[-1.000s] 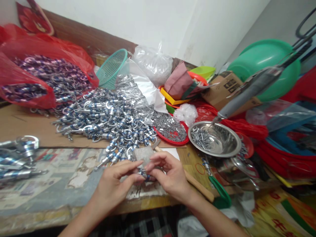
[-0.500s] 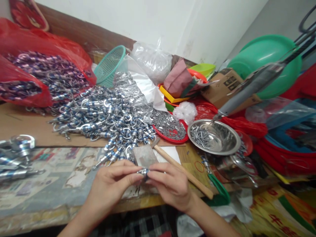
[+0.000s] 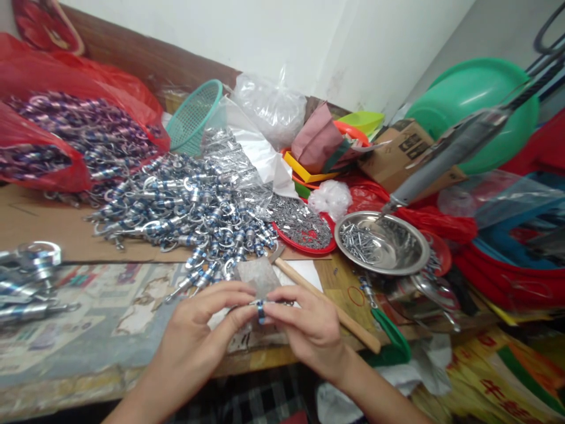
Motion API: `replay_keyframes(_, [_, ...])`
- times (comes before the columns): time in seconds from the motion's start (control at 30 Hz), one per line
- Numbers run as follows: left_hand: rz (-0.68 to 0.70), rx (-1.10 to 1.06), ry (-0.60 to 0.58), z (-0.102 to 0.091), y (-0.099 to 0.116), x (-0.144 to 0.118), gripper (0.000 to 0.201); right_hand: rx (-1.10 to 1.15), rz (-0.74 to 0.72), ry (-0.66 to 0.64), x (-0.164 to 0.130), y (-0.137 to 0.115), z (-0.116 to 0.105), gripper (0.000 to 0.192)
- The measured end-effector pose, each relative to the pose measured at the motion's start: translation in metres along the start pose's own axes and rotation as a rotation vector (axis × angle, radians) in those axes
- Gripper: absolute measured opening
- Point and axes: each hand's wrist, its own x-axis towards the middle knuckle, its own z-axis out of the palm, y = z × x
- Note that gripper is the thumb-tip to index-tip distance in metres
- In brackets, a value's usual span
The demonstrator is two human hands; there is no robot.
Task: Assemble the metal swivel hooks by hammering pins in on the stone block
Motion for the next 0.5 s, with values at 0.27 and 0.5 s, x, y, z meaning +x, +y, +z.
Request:
replay_keyframes(0.27, [-0.384, -0.456, 0.074, 0.014, -0.012, -0.007, 0.063, 0.234, 0.47, -0.004, 0.011, -0.005, 0.006, 0.008])
replay_keyframes(0.5, [-0.442, -0.517, -0.026, 0.007, -0.016, 0.005, 0.077, -0.572, 0.642, -0.086, 0.055, 0.103, -0.038, 0.026])
